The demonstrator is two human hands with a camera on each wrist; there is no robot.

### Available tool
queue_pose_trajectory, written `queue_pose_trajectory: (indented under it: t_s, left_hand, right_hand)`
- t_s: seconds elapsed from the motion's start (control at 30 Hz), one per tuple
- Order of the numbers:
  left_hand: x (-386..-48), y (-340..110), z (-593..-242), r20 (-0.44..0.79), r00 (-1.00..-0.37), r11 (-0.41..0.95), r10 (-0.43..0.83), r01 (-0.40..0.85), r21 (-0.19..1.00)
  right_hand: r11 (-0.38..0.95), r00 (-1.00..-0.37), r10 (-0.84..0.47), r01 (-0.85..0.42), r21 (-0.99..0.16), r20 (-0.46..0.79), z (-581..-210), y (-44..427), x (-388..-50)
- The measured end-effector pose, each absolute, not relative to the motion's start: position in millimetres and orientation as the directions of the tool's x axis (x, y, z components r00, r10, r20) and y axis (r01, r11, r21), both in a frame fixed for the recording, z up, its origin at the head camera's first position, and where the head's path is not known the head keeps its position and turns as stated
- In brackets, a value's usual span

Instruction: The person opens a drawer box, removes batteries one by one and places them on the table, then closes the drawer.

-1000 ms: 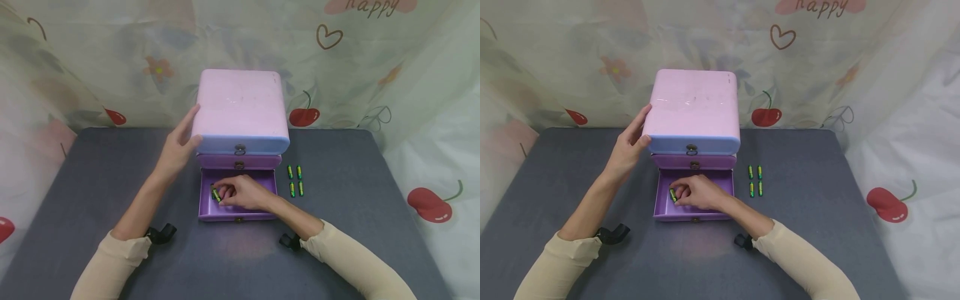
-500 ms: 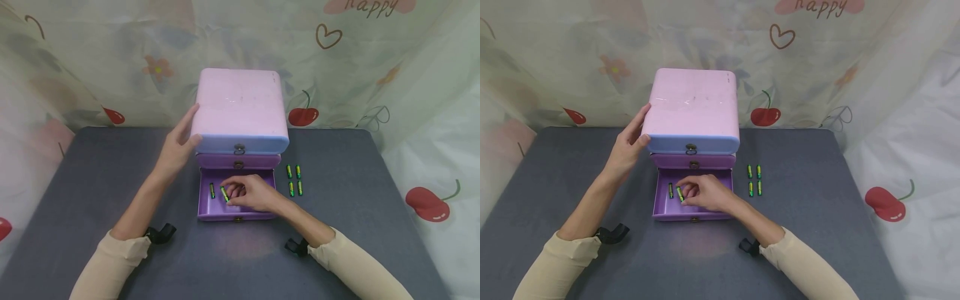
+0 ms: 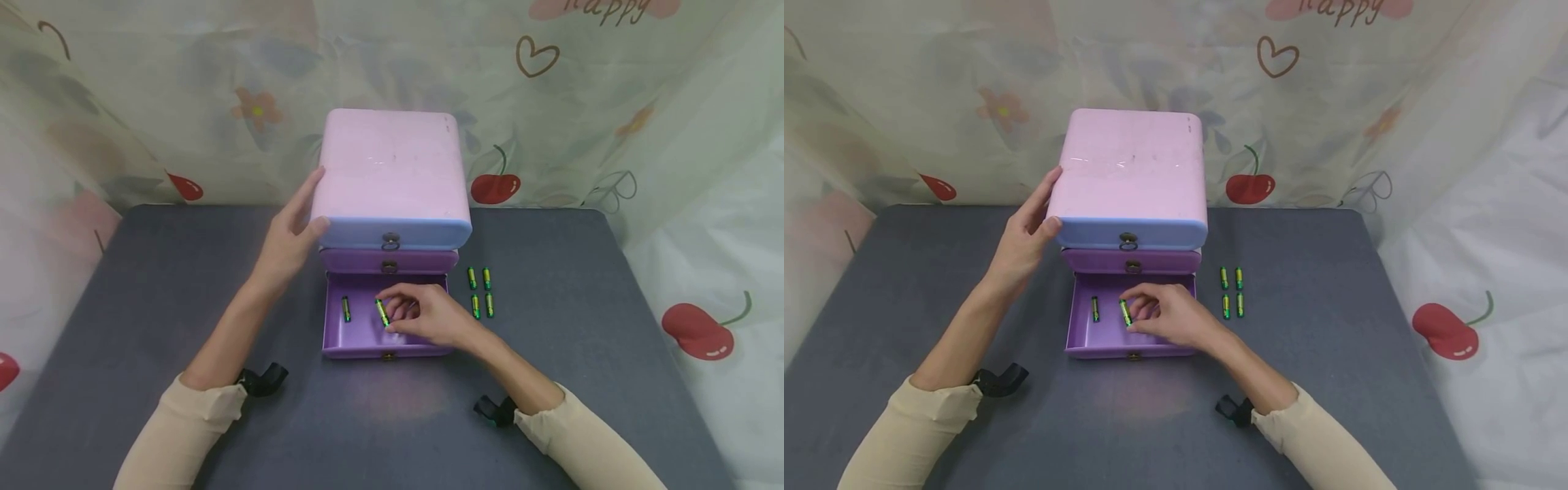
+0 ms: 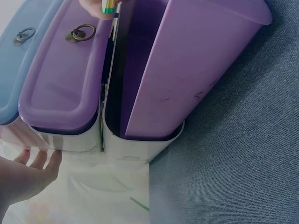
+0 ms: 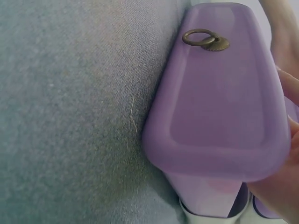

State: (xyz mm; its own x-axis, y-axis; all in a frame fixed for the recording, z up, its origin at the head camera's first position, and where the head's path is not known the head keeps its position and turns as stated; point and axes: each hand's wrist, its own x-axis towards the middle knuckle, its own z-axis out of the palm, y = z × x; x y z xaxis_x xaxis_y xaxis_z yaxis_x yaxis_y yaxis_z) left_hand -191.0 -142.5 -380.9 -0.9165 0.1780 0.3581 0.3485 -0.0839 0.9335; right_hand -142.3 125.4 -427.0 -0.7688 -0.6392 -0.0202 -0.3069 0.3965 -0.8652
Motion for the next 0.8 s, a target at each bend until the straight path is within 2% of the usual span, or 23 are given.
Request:
queue_pose_trajectory:
  t_s: [0.8]
  left_hand:
    - [-192.0, -142.1, -380.6, 0.35, -0.92, -0.07, 0.174, 0.343, 0.937]
  right_hand:
    - [0.375, -0.825, -0.565, -0.236, -0.897, -0.019, -418.3, 171.8, -134.2]
